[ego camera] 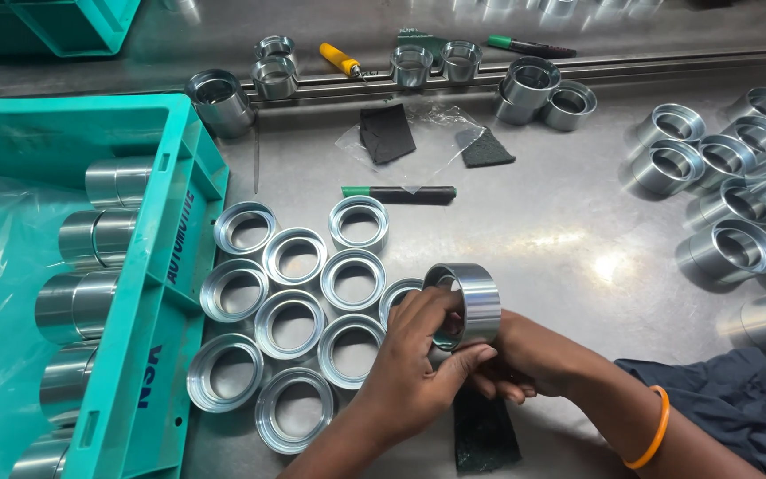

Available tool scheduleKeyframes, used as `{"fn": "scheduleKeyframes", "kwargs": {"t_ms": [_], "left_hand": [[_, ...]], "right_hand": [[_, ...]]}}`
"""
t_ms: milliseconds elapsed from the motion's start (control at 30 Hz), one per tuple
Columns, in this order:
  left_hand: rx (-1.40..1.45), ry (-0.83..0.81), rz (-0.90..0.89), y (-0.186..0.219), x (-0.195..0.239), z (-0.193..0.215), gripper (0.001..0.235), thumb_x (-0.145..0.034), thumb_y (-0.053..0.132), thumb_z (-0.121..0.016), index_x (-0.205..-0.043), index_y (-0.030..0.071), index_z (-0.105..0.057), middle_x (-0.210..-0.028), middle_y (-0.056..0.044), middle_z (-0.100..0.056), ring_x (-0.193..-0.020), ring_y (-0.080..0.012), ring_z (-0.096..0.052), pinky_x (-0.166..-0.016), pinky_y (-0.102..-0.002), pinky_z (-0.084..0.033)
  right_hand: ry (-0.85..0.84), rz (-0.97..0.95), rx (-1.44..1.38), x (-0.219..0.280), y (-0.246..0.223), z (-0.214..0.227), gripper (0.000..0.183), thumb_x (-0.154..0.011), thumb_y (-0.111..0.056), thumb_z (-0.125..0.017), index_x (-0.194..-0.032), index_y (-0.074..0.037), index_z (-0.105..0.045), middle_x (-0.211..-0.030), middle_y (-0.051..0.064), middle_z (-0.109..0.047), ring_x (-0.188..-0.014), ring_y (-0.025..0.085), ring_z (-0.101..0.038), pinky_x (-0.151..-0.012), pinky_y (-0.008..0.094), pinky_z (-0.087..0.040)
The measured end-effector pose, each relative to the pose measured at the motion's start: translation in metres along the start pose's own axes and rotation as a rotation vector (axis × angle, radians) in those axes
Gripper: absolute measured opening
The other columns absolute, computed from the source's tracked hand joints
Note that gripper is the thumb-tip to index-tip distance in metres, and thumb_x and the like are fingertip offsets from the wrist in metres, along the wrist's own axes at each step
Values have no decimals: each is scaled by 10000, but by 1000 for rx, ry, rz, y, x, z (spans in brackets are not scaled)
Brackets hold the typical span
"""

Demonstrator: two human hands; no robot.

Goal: The recorder is inspecting and sorting cylindrical metal components at a workbench on a fabrication floor.

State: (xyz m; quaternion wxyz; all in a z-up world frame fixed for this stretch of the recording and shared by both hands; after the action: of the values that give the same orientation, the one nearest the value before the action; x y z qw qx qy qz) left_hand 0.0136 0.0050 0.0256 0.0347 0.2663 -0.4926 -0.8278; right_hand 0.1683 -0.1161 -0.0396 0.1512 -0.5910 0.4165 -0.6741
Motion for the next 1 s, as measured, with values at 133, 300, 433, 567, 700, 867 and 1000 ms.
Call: {"fn": "scheduleKeyframes", "kwargs": {"t_ms": [133,300,433,567,700,867,1000], "left_hand": [[158,6,96,-3,0,3,386,-948,277,-735,-1205,1,-655,-1146,-138,-653,-1091,-266,-604,-960,-392,-486],[281,135,144,-1,-5,12,310,-946,250,-728,-1129,12,-652,-1074,-113,-637,-1006,-226,-622,-901,-358,-507],[270,194,111,-8,-5,18,311,-945,237,-719,-1133,0,-649,-1026,-124,-632,-971,-229,-609,-880,-356,-501],[355,282,126,-23,-5,19,314,-968,272,-703,-1095,-5,-625,-1019,-113,-637,-928,-220,-644,-844,-357,-517],[311,403,86,-33,-6,25,298,-972,260,-690,-1092,-1,-612,-1031,-117,-647,-947,-234,-652,-855,-373,-522],[261,507,59,-35,-5,38,273,-965,220,-692,-1101,-6,-621,-1015,-156,-645,-951,-304,-627,-879,-425,-504],[288,515,74,-33,-5,40,276,-976,226,-701,-1100,-5,-616,-1024,-152,-657,-965,-306,-640,-882,-420,-508]], "right_hand": [[-89,171,221,-11,5,8,522,-1052,-407,-375,-1019,35,-650,-645,84,-626,-471,152,-603,-392,294,-456],[200,601,212,-12,-44,25,387,-1011,-301,-505,-1145,-11,-724,-811,107,-705,-694,169,-665,-623,294,-555],[553,951,459,-15,-75,30,263,-977,-171,-579,-1135,-35,-739,-1100,101,-758,-1066,212,-709,-952,335,-552],[698,1191,1014,-43,-134,16,271,-930,-176,-629,-1177,-151,-736,-1239,58,-726,-1289,327,-534,-1139,471,-390],[801,1077,1129,-115,-183,13,387,-894,-226,-593,-1260,-177,-707,-1350,35,-656,-1312,369,-400,-1104,562,-288],[809,503,1374,-186,-198,21,458,-910,-334,-465,-1308,-277,-685,-1452,-40,-561,-1364,341,-336,-1044,655,-244],[761,704,1266,-143,-189,33,459,-958,-335,-403,-1279,-220,-710,-1442,5,-607,-1398,304,-409,-1134,588,-252]]}}
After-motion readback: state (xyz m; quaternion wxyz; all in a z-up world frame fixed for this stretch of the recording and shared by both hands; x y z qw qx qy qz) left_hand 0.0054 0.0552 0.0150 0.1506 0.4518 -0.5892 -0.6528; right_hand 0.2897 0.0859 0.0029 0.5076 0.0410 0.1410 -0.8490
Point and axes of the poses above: each hand's wrist, its own x-axis away from the middle knuckle, its own z-axis out of the back of the hand, y = z × x, the point moved 3 cm from there along -x, towards the middle knuckle
